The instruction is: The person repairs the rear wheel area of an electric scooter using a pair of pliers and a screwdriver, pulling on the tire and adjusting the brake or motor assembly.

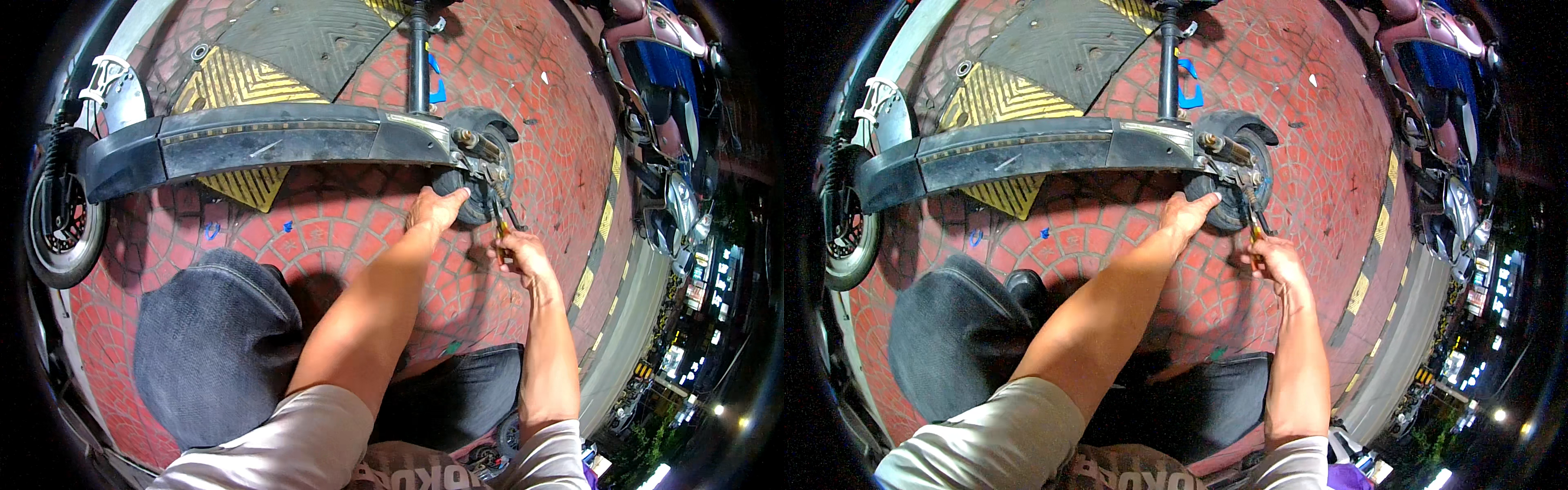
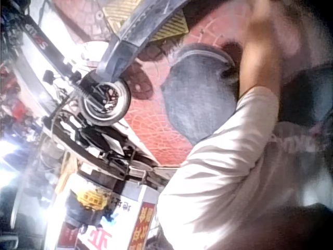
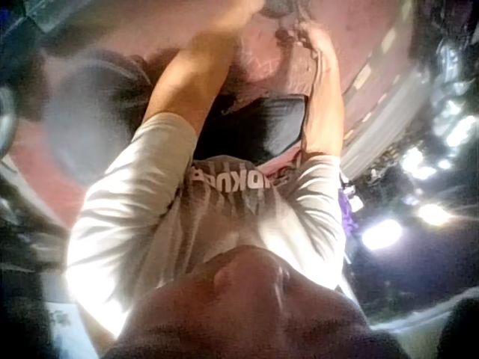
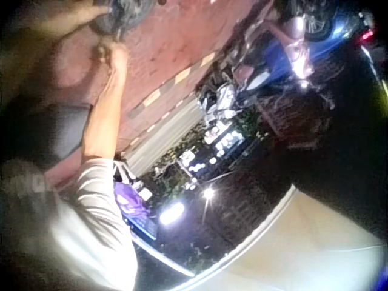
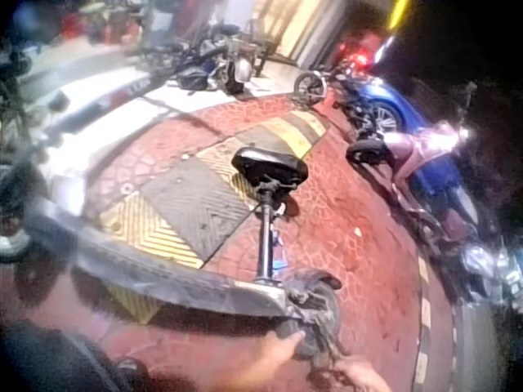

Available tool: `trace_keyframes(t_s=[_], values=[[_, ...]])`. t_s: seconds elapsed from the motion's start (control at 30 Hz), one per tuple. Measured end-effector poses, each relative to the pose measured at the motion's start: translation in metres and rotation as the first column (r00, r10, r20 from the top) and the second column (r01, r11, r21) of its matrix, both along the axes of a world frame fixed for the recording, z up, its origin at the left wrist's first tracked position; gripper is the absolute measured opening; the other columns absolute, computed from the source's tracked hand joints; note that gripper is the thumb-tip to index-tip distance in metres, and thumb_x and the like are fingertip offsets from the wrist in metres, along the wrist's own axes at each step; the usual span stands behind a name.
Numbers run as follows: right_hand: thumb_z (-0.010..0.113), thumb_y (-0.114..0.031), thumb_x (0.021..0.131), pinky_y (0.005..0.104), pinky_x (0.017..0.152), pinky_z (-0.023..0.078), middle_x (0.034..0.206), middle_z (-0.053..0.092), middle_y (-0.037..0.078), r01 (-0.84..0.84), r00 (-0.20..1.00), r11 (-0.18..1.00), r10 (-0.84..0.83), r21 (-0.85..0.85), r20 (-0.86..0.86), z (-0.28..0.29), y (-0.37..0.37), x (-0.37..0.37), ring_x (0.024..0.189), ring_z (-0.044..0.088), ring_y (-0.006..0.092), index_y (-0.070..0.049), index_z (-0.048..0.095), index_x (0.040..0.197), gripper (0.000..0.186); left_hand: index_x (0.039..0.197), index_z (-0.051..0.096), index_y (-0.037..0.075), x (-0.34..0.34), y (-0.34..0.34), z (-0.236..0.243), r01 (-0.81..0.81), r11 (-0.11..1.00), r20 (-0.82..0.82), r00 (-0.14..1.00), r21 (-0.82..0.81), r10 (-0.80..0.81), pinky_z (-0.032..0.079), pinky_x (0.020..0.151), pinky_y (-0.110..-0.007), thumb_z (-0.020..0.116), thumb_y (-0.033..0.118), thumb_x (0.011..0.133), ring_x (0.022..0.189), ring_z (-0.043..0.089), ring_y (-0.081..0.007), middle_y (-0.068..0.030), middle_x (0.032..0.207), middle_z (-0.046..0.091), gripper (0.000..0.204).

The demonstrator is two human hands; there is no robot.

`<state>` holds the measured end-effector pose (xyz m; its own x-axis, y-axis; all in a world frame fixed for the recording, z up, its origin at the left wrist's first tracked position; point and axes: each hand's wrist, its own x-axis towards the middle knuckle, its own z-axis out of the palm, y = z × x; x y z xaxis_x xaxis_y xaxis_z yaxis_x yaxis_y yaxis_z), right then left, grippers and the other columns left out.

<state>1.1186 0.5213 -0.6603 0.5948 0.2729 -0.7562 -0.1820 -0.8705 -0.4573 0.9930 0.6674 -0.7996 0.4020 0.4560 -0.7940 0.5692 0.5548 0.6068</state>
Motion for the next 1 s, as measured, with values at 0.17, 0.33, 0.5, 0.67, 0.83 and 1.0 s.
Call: trace_keyframes(t_s=[0.17,0.33,0.5,0.67,0.83,1.0], values=[[0.075,-0.041,0.088,0.0483,0.092,0.057,0.102,0.077,0.026,-0.37,0.565,0.596,0.753,-0.713,0.336,0.022,0.034,-0.016,0.104,0.074,0.0414,0.002,0.078,0.107,0.047,0.145,0.057,-0.003,-0.001,0.001,0.016,0.004,1.0,-0.042,0.999,-0.001,-0.004,0.047,0.114,-0.049,0.077,0.066,0.081,0.138,0.059,-0.0418,-0.0263,0.148,0.061,0.096],[0.073,-0.04,0.092,0.0485,0.088,0.058,0.104,0.078,0.023,-0.461,0.345,0.405,0.901,-0.79,0.261,0.034,0.047,-0.019,0.104,0.075,0.0393,-0.005,0.078,0.107,0.038,0.144,0.057,-0.002,-0.001,0.004,0.02,0.02,1.0,-0.058,0.998,-0.003,-0.02,0.048,0.113,-0.049,0.076,0.066,0.082,0.136,0.06,-0.0419,-0.0257,0.148,0.061,0.095],[0.074,-0.029,0.091,0.053,0.085,0.059,0.1,0.077,0.022,-0.584,0.168,0.339,0.939,-0.737,0.3,0.029,0.036,-0.004,0.098,0.075,0.0405,-0.004,0.071,0.113,0.033,0.146,0.056,-0.001,-0.003,0.006,0.025,0.037,0.999,-0.08,0.996,-0.011,-0.038,0.049,0.112,-0.048,0.076,0.066,0.083,0.136,0.061,-0.0407,-0.0243,0.148,0.062,0.094],[0.078,-0.028,0.09,0.0531,0.091,0.056,0.1,0.074,0.016,-0.645,-0.029,0.229,0.946,-0.729,0.323,0.023,0.03,0.014,0.096,0.073,0.0376,-0.009,0.068,0.12,0.037,0.146,0.055,-0.001,-0.003,0.006,0.027,0.036,0.999,-0.075,0.997,-0.014,-0.037,0.049,0.112,-0.048,0.076,0.066,0.083,0.136,0.061,-0.04,-0.0238,0.149,0.061,0.094],[0.08,-0.033,0.09,0.0527,0.099,0.053,0.108,0.073,0.017,-0.638,0.023,0.251,0.951,-0.728,0.308,0.024,0.037,0.011,0.102,0.071,0.038,-0.009,0.069,0.12,0.04,0.147,0.055,-0.001,-0.003,0.006,0.025,0.017,1.0,-0.075,0.997,-0.024,-0.019,0.049,0.112,-0.048,0.076,0.064,0.083,0.136,0.061,-0.04,-0.0242,0.149,0.061,0.094],[0.078,-0.037,0.092,0.0498,0.093,0.057,0.111,0.075,0.019,-0.667,0.147,0.272,0.961,-0.693,0.235,0.032,0.052,0.001,0.104,0.073,0.0386,-0.009,0.075,0.114,0.036,0.146,0.057,-0.001,-0.002,0.004,0.024,-0.003,0.999,-0.067,0.998,-0.04,0.001,0.049,0.112,-0.048,0.077,0.063,0.082,0.136,0.061,-0.0403,-0.0249,0.149,0.06,0.092]])
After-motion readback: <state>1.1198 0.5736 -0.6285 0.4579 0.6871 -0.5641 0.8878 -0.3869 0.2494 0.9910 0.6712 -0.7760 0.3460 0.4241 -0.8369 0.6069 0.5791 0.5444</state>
